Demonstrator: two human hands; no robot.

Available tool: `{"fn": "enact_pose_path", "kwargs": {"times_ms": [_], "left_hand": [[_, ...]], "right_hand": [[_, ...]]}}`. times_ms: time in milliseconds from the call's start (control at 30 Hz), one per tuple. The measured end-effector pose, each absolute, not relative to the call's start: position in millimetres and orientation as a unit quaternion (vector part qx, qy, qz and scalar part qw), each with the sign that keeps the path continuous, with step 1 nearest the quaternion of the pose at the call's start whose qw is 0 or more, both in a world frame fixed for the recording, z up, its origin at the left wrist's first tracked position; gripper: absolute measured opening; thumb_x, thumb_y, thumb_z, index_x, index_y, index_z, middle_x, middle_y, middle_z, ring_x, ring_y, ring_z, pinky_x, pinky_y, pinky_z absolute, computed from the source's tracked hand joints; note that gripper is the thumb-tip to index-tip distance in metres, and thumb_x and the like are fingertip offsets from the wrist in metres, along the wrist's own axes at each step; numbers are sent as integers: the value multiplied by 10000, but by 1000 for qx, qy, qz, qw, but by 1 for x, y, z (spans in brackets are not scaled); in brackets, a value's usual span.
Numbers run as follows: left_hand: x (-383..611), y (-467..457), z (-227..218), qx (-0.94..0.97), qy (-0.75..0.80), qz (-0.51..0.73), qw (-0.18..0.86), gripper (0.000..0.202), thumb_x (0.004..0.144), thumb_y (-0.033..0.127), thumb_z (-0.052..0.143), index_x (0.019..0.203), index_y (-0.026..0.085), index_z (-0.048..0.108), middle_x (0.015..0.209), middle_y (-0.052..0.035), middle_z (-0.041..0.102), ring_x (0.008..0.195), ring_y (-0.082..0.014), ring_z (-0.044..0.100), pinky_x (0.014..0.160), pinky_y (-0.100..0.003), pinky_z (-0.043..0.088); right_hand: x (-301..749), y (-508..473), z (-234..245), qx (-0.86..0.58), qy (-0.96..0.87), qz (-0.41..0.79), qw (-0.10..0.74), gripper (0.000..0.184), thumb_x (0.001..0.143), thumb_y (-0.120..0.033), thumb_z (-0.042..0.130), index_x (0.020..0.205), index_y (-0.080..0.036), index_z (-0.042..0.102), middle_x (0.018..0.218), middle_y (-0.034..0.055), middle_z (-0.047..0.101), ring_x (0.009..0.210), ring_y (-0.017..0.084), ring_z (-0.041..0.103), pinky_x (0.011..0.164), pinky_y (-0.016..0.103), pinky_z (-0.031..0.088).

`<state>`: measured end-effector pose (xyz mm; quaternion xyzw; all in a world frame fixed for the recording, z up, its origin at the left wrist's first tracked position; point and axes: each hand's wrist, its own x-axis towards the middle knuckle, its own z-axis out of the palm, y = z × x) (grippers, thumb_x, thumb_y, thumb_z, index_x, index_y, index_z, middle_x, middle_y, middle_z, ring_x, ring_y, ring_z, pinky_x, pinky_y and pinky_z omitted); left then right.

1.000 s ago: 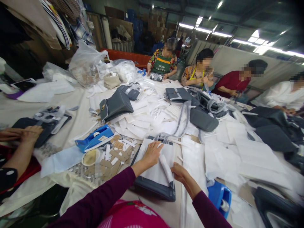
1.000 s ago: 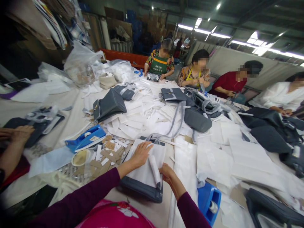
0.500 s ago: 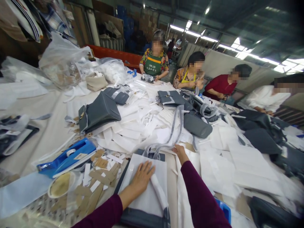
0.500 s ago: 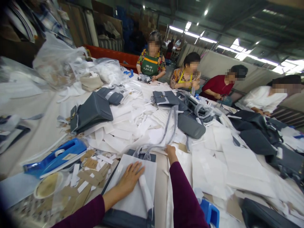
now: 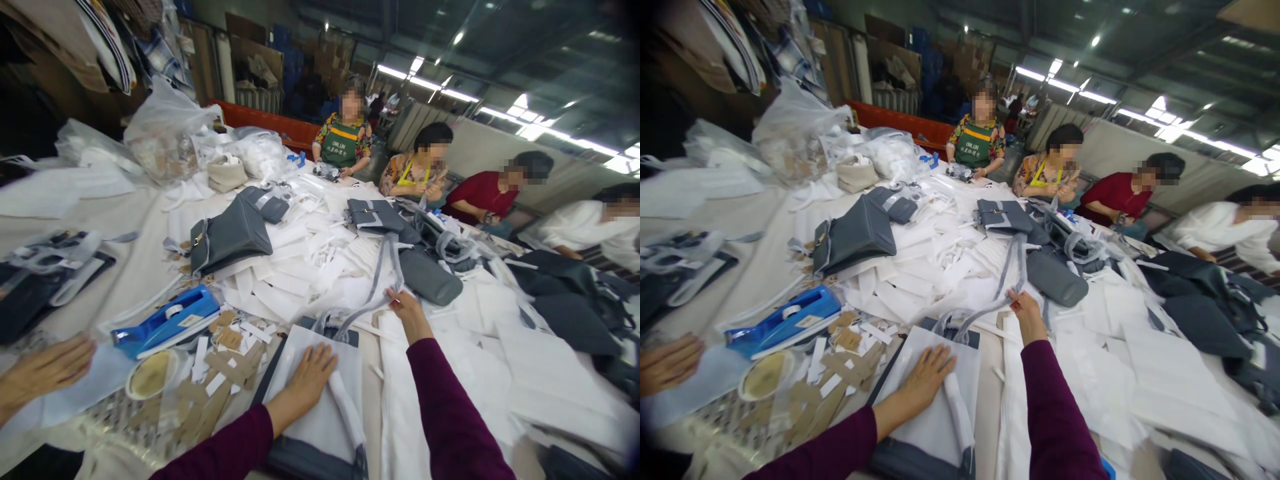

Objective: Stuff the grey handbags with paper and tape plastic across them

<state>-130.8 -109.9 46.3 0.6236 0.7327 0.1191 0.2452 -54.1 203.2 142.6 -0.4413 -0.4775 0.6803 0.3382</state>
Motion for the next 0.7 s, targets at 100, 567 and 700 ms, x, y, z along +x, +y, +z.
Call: {"fn": "enact_pose_path", "kwargs": {"times_ms": [100, 567, 700], "left_hand": [[-131, -108, 57, 617, 735, 117, 256, 830, 696, -88, 340, 1465, 224, 316, 1572, -92, 218, 1458, -283, 120, 1161, -522, 116], [-175, -103, 248, 276, 460, 653, 534, 433, 857, 470, 586, 1016, 76, 668, 1015, -175, 689, 960, -262, 640, 869, -364, 471], [-167, -117, 271, 187, 410, 692, 564, 298, 741, 247, 743, 953, 56, 654, 898, -169, 709, 777, -208, 673, 796, -322, 503]], "right_hand": [[-62, 195, 178, -400, -479, 699, 349, 239, 626, -193, 814, 784, -168, 636, 722, -35, 646, 649, 93, 591, 650, 233, 507], [-23, -21, 214, -173, -745, 561, 317, 83, 738, -193, 623, 689, -202, 690, 716, 2, 626, 731, 172, 536, 707, 280, 399], [-13, -57, 185, -135, -779, 558, 251, 98, 740, -227, 644, 650, -199, 673, 668, -4, 572, 694, 158, 521, 675, 269, 371]]}}
